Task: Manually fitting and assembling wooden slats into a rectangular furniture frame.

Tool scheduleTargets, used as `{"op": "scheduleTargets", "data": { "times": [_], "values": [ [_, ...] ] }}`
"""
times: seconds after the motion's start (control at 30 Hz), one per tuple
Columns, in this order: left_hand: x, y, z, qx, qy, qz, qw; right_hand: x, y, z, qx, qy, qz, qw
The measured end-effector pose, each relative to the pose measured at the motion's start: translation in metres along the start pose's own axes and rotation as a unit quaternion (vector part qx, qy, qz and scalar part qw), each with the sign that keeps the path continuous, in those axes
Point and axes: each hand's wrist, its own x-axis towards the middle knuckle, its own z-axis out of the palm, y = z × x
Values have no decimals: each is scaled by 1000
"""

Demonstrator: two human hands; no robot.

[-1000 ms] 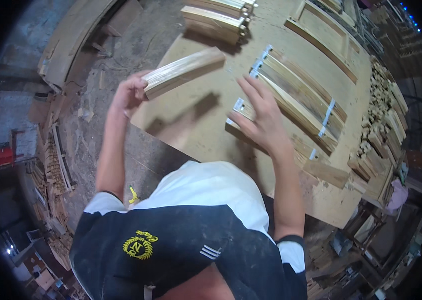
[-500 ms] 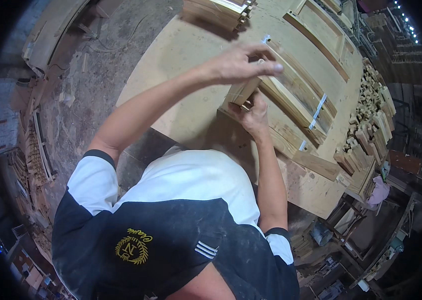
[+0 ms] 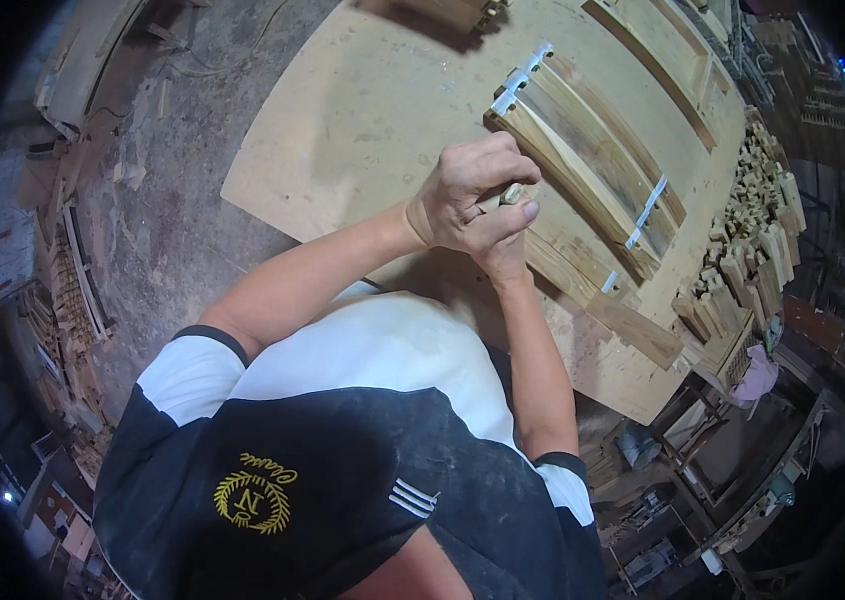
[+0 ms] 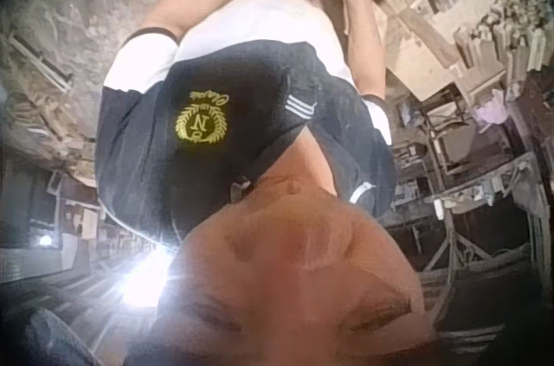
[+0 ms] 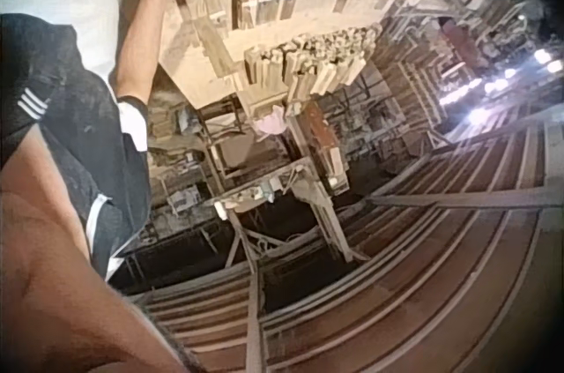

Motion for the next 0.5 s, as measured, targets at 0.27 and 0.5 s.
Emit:
{"op": "scheduleTargets", "data": {
  "times": [0.27,0.5],
  "values": [
    [2,-8,-41,-75,-4,-76,994,-68,-65,-15,-26,196,93,976],
    [-40,-82,-86,39,-86,-511,854,-249,39,-148,-3,559,192,807]
  ]
}}
